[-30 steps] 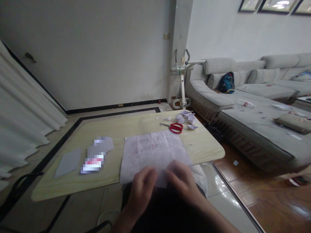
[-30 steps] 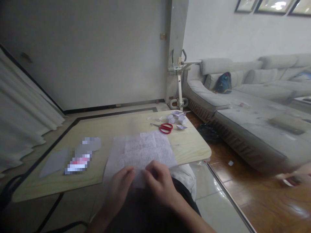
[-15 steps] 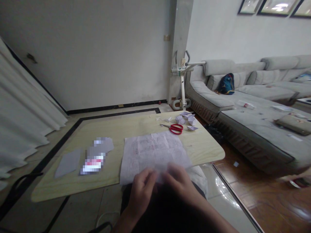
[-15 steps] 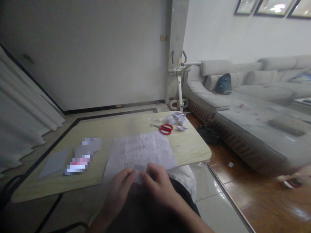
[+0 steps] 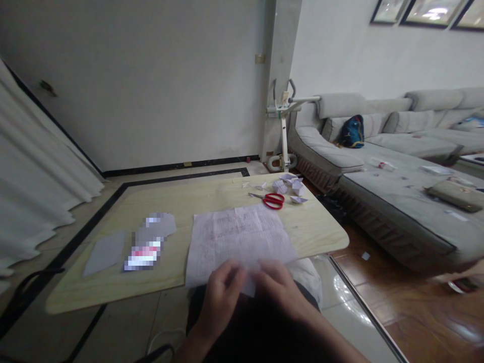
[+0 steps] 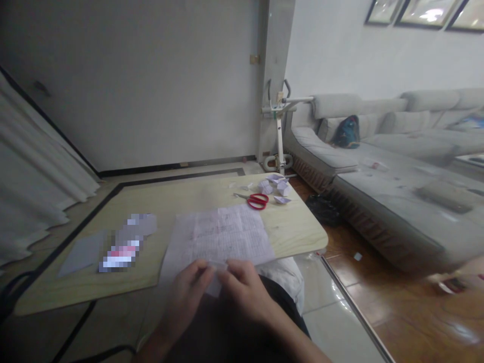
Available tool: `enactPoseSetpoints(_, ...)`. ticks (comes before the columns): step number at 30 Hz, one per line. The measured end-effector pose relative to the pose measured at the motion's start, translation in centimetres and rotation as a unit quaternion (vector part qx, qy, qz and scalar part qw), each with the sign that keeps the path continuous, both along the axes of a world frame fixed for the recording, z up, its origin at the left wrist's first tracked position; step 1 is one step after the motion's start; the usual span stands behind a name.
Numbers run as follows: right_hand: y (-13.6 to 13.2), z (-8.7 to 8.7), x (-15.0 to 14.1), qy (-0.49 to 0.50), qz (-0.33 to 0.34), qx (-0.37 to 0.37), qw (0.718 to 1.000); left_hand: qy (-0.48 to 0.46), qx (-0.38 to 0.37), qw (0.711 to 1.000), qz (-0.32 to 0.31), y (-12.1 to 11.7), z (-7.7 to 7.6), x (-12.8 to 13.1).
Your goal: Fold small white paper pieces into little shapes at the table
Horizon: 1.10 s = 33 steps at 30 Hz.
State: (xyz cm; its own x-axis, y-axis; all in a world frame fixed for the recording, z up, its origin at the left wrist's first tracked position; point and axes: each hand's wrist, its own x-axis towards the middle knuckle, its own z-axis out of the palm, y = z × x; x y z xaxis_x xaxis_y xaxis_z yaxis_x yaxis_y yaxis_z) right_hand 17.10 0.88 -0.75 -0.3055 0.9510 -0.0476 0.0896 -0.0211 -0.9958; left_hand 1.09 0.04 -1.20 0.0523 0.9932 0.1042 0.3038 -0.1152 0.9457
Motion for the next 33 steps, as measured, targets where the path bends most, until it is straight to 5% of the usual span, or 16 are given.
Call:
enactPoseSetpoints(10,0.2,-0.3,0.0,0.006,-0.035,0.048,0.998,-0.032,-0.029,0.999,0.009,0.1,-0.1,0.2)
enactPoseSetpoints(16,0.4,-0.1,-0.2,0.065,-0.067,-0.003,0.996,-0.073,-0.086,0.993,-0.038,-0.1,0.1,0.3)
enactPoseSetpoints(22,0.4,-0.1,-0.4,0.085,0.02,-0.018,0.996,-0.086,-0.077,0.993,-0.028,0.0,0.2,0.3)
enactPoseSetpoints(33,0.1,0.6,-0.1,0.073,-0.038,-0.071,0.994,-0.045,-0.046,0.998,-0.016,0.1,-0.3,0.2)
